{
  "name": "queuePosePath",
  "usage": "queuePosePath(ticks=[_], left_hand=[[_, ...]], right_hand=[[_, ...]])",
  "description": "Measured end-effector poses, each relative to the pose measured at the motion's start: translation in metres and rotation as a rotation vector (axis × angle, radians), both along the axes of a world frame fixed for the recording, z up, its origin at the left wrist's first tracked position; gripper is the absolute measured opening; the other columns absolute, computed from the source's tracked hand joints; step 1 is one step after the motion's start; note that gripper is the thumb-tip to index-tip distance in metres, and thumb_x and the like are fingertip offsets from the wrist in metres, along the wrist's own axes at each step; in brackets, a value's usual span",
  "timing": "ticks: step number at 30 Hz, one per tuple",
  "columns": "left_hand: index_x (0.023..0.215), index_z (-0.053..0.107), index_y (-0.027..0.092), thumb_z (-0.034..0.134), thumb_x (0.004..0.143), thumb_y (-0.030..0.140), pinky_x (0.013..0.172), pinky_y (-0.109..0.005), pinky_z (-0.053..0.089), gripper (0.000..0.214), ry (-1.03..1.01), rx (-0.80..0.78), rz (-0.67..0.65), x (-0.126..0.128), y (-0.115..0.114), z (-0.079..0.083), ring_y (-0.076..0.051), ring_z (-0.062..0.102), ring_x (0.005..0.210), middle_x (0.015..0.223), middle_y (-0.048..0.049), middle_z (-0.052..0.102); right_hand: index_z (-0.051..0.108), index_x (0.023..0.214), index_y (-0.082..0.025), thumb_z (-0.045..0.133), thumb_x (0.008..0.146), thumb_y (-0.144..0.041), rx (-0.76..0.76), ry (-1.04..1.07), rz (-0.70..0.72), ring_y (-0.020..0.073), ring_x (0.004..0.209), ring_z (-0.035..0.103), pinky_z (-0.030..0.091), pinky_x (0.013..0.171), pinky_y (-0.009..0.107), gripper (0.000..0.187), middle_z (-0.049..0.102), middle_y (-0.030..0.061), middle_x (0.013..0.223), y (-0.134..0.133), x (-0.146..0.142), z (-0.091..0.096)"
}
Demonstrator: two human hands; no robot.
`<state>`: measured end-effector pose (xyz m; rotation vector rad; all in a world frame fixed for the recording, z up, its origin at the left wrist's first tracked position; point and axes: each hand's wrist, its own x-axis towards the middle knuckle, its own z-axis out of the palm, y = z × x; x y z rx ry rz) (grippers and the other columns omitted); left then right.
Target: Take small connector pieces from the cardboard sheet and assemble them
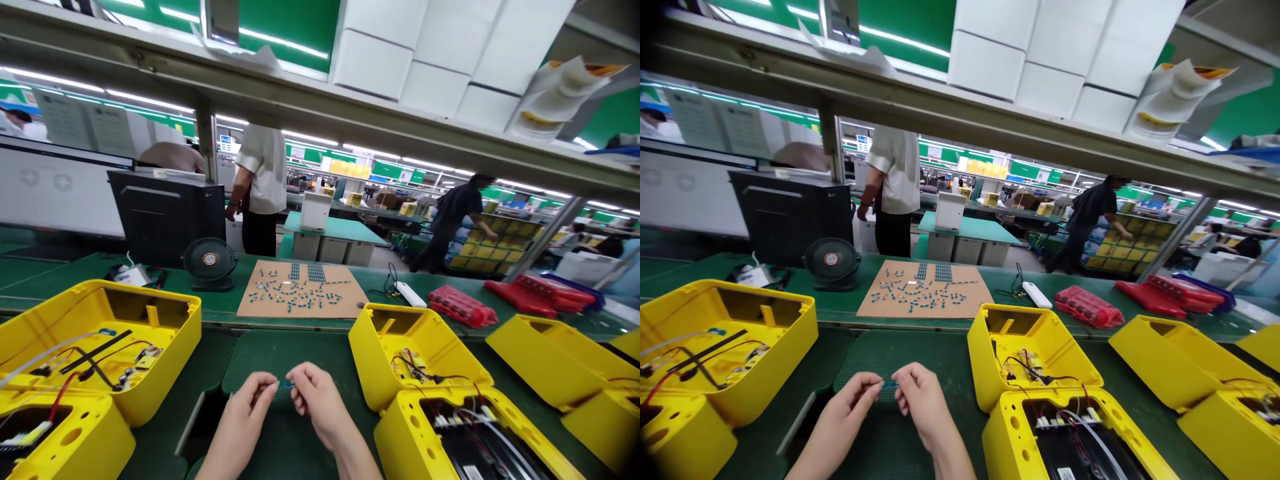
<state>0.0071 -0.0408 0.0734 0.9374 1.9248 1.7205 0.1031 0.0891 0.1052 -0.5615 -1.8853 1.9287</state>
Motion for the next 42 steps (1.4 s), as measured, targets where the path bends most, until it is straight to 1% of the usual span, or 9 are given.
queuePosePath(ticks=[5, 11, 15, 20, 27, 32, 34, 37, 42], left_hand=[[0.095, 0.055, 0.023, 0.046, 0.087, 0.058, 0.074, -0.030, 0.041, 0.037, 0.021, -0.018, 0.035, -0.002, -0.002, -0.002, -0.018, 0.053, 0.077, 0.080, 0.0019, 0.057], [0.074, 0.051, 0.021, 0.041, 0.088, 0.061, 0.065, -0.028, 0.034, 0.044, 0.053, -0.028, 0.041, 0.001, -0.003, 0.000, -0.014, 0.046, 0.065, 0.066, 0.0038, 0.048], [0.072, 0.049, 0.020, 0.038, 0.088, 0.062, 0.065, -0.028, 0.033, 0.046, 0.048, -0.034, 0.039, 0.000, -0.001, -0.003, -0.014, 0.045, 0.064, 0.065, 0.0037, 0.047], [0.080, 0.052, 0.022, 0.040, 0.086, 0.064, 0.067, -0.029, 0.036, 0.044, 0.043, -0.026, 0.061, -0.003, 0.000, -0.004, -0.015, 0.047, 0.066, 0.069, 0.0031, 0.050], [0.102, 0.054, 0.022, 0.042, 0.084, 0.060, 0.074, -0.032, 0.040, 0.044, -0.025, -0.044, 0.001, -0.002, 0.000, 0.004, -0.018, 0.051, 0.076, 0.087, -0.0012, 0.058], [0.106, 0.055, 0.021, 0.042, 0.083, 0.062, 0.076, -0.033, 0.039, 0.049, -0.037, -0.071, 0.011, -0.003, -0.003, 0.006, -0.020, 0.051, 0.079, 0.090, -0.0026, 0.059], [0.097, 0.057, 0.022, 0.041, 0.085, 0.061, 0.075, -0.032, 0.038, 0.044, -0.007, -0.071, 0.004, -0.003, -0.003, 0.005, -0.019, 0.051, 0.078, 0.083, -0.0005, 0.057], [0.078, 0.053, 0.021, 0.039, 0.088, 0.062, 0.070, -0.030, 0.035, 0.045, 0.038, -0.071, -0.010, -0.002, -0.003, 0.001, -0.016, 0.047, 0.071, 0.071, 0.0024, 0.050], [0.075, 0.049, 0.020, 0.037, 0.088, 0.063, 0.067, -0.030, 0.034, 0.046, 0.017, -0.060, -0.039, -0.003, 0.000, -0.005, -0.015, 0.044, 0.068, 0.068, 0.0033, 0.045]], right_hand=[[0.062, 0.088, -0.014, 0.068, 0.073, -0.054, 0.021, 0.026, 0.058, 0.0054, 0.051, 0.044, 0.034, 0.047, 0.020, 0.043, 0.055, -0.0020, 0.063, -0.005, 0.002, 0.003], [0.059, 0.084, -0.015, 0.061, 0.078, -0.057, -0.006, 0.000, 0.046, 0.0042, 0.040, 0.038, 0.023, 0.038, 0.018, 0.043, 0.051, -0.0048, 0.052, -0.004, -0.001, -0.005], [0.058, 0.083, -0.015, 0.061, 0.074, -0.062, -0.037, -0.009, 0.038, 0.0038, 0.037, 0.036, 0.021, 0.035, 0.017, 0.049, 0.050, -0.0057, 0.048, -0.005, -0.003, -0.006], [0.058, 0.083, -0.013, 0.062, 0.077, -0.057, -0.078, 0.024, 0.050, 0.0040, 0.043, 0.042, 0.028, 0.040, 0.017, 0.045, 0.054, -0.0026, 0.057, -0.007, -0.003, -0.002], [0.058, 0.082, -0.014, 0.061, 0.081, -0.041, 0.168, 0.005, -0.014, 0.0071, 0.054, 0.046, 0.038, 0.051, 0.021, 0.027, 0.051, -0.0027, 0.064, -0.002, -0.003, -0.006], [0.059, 0.083, -0.014, 0.059, 0.082, -0.037, 0.225, 0.004, -0.011, 0.0078, 0.054, 0.047, 0.038, 0.052, 0.022, 0.023, 0.051, -0.0031, 0.062, -0.003, -0.001, -0.003], [0.059, 0.083, -0.014, 0.059, 0.082, -0.036, 0.223, 0.001, -0.001, 0.0075, 0.054, 0.047, 0.038, 0.052, 0.022, 0.022, 0.051, -0.0034, 0.061, -0.004, -0.002, -0.003], [0.059, 0.084, -0.014, 0.062, 0.080, -0.041, 0.187, -0.003, 0.010, 0.0076, 0.054, 0.048, 0.039, 0.050, 0.022, 0.028, 0.054, -0.0025, 0.063, -0.006, -0.003, -0.005], [0.056, 0.085, -0.014, 0.062, 0.075, -0.061, 0.100, -0.006, 0.053, 0.0072, 0.050, 0.049, 0.037, 0.045, 0.020, 0.048, 0.061, 0.0007, 0.065, -0.010, -0.003, -0.004]])
